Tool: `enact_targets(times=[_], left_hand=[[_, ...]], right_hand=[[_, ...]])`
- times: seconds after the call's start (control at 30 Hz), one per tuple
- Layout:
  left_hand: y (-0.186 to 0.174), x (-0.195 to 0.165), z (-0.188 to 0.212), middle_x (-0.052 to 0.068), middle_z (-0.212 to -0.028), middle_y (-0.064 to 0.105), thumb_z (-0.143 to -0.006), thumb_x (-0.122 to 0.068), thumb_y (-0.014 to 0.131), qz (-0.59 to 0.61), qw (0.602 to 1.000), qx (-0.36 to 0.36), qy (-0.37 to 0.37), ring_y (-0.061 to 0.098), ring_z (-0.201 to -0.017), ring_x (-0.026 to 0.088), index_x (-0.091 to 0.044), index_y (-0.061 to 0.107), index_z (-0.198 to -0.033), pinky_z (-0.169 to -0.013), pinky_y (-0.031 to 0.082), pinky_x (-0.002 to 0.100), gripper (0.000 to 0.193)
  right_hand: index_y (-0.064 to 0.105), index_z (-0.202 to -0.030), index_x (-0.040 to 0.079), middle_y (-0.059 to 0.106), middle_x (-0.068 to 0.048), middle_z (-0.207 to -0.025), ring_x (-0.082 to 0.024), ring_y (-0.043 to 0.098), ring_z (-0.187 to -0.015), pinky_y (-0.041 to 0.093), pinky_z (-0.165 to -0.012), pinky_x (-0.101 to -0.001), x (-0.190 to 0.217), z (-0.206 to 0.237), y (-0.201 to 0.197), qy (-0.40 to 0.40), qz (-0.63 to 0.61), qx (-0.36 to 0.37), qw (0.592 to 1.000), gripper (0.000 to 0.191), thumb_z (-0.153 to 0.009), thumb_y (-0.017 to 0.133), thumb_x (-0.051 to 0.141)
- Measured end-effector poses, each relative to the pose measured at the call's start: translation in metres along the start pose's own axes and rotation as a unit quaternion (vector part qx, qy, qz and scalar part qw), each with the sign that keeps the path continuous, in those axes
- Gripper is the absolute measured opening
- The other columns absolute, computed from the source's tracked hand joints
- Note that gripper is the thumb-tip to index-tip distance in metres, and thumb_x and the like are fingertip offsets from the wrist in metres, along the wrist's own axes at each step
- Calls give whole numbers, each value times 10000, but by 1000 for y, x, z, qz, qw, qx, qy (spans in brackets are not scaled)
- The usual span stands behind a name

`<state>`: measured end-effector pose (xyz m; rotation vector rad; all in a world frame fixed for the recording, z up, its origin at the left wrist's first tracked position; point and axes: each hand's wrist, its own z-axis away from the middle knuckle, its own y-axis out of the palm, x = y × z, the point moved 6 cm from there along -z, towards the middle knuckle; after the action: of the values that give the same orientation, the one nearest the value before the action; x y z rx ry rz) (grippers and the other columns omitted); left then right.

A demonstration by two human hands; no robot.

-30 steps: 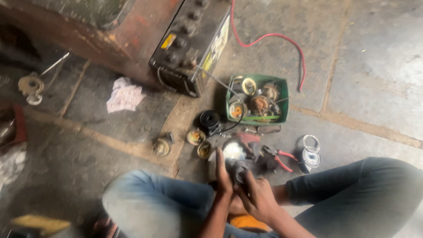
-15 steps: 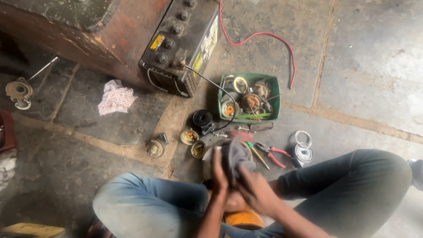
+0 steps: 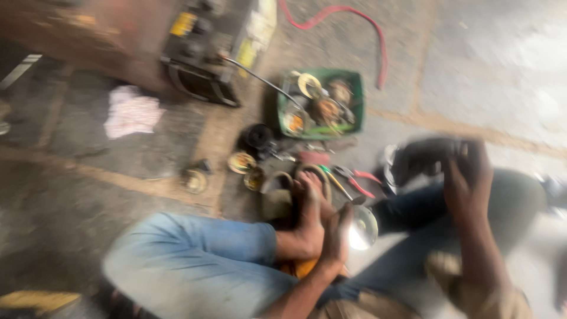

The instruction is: The person sits on the floor and uses a screwdriver to remove screws from a cylindrical electrical component. They separate the housing, wipe the interior with a cloth, and reassemble the unit with the screws.

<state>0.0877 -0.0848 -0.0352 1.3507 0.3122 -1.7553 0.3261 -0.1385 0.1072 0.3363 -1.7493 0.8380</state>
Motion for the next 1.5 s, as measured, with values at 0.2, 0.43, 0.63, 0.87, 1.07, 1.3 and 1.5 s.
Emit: enact_targets(times=[0.2, 0.43, 0.63, 0.87, 1.07, 1.3, 1.5], left_hand=[[30, -7, 17, 114, -1077, 717, -1080, -321, 396, 34, 997, 58, 42, 659, -972, 178, 20, 685, -1214, -882, 522, 306, 467], [15, 18, 4, 127, -962, 722, -1031, -307, 553, -37, 997, 12, -61, 672, -892, 188, 19, 696, -1106, -798, 535, 310, 364], [-19, -18, -13, 141, -910, 709, -1026, -293, 586, -130, 988, -88, 11, 676, -855, 231, 37, 684, -1029, -772, 532, 331, 344], [-52, -64, -20, 371, -1400, 508, -1117, -201, 462, -253, 881, -290, 276, 470, -1271, 479, 113, 542, -1252, -1040, 360, 501, 351], [-188, 17, -78, 338, -1355, 584, -1005, -318, 586, -103, 806, -579, -67, 559, -1228, 468, 104, 563, -1316, -1033, 436, 512, 525], [-253, 45, -65, 296, -1271, 635, -850, -403, 788, -151, 728, -623, -243, 645, -1138, 453, 49, 565, -1306, -967, 529, 508, 680], [-249, 20, -67, 226, -1102, 763, -822, -239, 829, -134, 731, -654, -143, 740, -979, 366, 28, 733, -1080, -868, 590, 448, 384]], right_hand=[[511, -1262, -19, 614, -106, -1134, -159, 635, -1021, 546, -852, -299, 8, -73, 0, -46, -30, 46, 997, 150, -1113, 517, -12], [487, -1330, 10, 700, -214, -1094, -280, 709, -986, 557, -837, -382, -52, -115, 38, -37, 203, 128, 970, 303, -1057, 566, 115], [497, -1435, 33, 680, -275, -1169, -389, 661, -1080, 514, -878, -459, -109, -49, 110, 13, 217, 286, 933, 356, -1136, 581, 207], [602, -1364, -23, 707, -233, -1116, -281, 672, -978, 570, -757, -369, -113, 51, 173, 139, 44, 442, 885, 459, -1041, 625, 302], [524, -1429, -8, 719, -172, -1233, -205, 715, -988, 611, -700, -351, -138, 25, 168, 248, 76, 305, 916, 607, -948, 650, 341], [579, -1329, -52, 737, -180, -1171, -202, 714, -929, 608, -703, -336, -149, 27, 166, 204, 29, 278, 938, 517, -988, 624, 335], [606, -1287, -27, 727, -175, -1118, -216, 694, -854, 598, -622, -356, -158, 2, 157, 250, 32, 222, 942, 442, -985, 619, 296]])
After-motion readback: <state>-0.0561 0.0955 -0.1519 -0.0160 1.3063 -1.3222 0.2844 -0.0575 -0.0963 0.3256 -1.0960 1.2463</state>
